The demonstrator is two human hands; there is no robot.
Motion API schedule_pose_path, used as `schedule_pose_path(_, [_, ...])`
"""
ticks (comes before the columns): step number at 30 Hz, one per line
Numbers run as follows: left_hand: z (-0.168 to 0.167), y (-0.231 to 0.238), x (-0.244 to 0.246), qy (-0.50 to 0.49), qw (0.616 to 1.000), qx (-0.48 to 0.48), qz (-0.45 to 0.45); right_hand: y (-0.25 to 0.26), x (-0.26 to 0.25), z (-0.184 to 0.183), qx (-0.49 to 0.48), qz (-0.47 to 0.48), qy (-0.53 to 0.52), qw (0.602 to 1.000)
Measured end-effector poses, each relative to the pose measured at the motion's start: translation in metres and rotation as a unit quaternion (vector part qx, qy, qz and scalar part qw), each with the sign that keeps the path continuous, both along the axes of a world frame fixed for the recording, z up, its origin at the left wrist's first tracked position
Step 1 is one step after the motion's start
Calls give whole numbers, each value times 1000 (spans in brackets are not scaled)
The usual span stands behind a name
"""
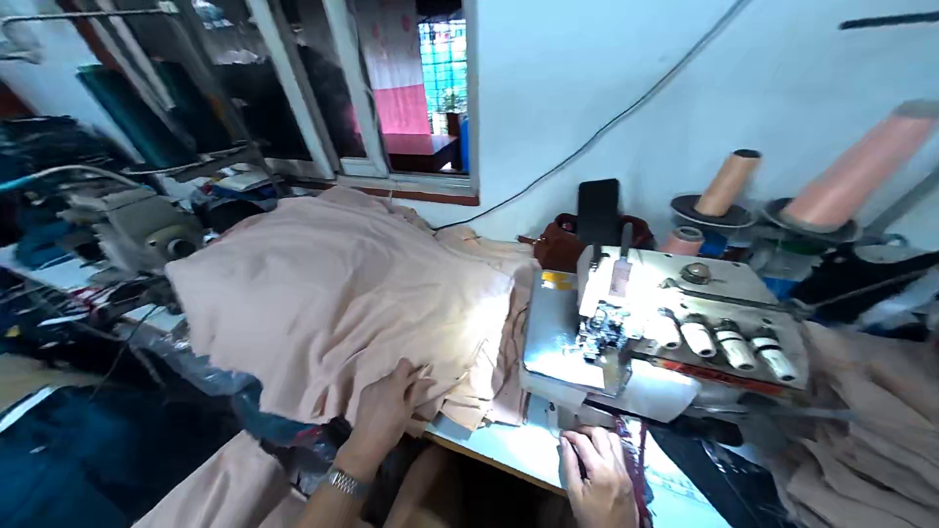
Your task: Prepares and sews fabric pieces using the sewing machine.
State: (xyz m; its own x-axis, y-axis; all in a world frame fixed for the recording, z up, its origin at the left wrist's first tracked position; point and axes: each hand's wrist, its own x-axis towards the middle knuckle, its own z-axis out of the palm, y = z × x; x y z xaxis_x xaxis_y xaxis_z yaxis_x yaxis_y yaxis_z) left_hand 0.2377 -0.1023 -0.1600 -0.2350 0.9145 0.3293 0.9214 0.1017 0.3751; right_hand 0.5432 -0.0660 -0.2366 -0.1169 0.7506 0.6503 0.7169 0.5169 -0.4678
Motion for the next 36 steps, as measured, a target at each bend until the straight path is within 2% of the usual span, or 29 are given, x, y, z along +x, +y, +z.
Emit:
schedule_pose_path(2, [21, 6, 2, -86, 996, -33, 3, 1, -2, 1, 8, -5, -11, 1000])
schedule_pose_path(4, [48, 5, 18, -142, 990, 29, -3, 3, -3, 2, 7, 1, -15, 1000])
schedule_pose_path(5, [60, 2, 29, -130, 990, 61, -7, 3, -4, 2, 6, 2, -16, 1000])
schedule_pose_path(7, [68, -5, 48, -33, 995, 87, -18, 2, -6, 2, 3, -3, -15, 1000])
schedule_pose_path(9, [60, -9, 52, 30, 998, 33, -34, 2, -7, 3, -3, -9, -11, 1000])
schedule_pose_path(11, [40, -10, 44, -17, 987, -151, -48, 2, -7, 1, -9, -16, -10, 1000])
schedule_pose_path(12, [24, -9, 37, -47, 976, -205, -59, 2, -7, 1, -10, -18, -11, 1000])
schedule_pose_path(14, [-5, -14, 30, -83, 978, -178, -69, 3, -8, 1, -4, -22, -11, 1000])
schedule_pose_path(16, [-18, -26, 35, -110, 978, -138, -115, 4, -9, 0, 0, -28, -16, 999])
schedule_pose_path(19, [-17, -43, 44, -116, 952, -157, -237, 3, -10, -2, 1, -35, -24, 999])
schedule_pose_path(21, [-15, -50, 47, -93, 937, -175, -287, 3, -11, -3, 3, -37, -27, 999])
schedule_pose_path(24, [-18, -55, 43, -99, 947, -97, -291, 3, -10, -3, 4, -41, -35, 999])
schedule_pose_path(28, [-22, -50, 33, -110, 964, -12, -243, 2, -10, -3, 0, -39, -39, 998])
schedule_pose_path(30, [-22, -49, 31, -75, 968, -22, -237, 1, -8, -2, -13, -16, -17, 1000])
schedule_pose_path(33, [-20, -55, 33, -32, 956, -86, -280, -5, 11, 12, -46, 29, 100, 994])
schedule_pose_path(36, [-25, -60, 30, -46, 940, -138, -310, -9, 47, 40, -40, -79, 100, 991])
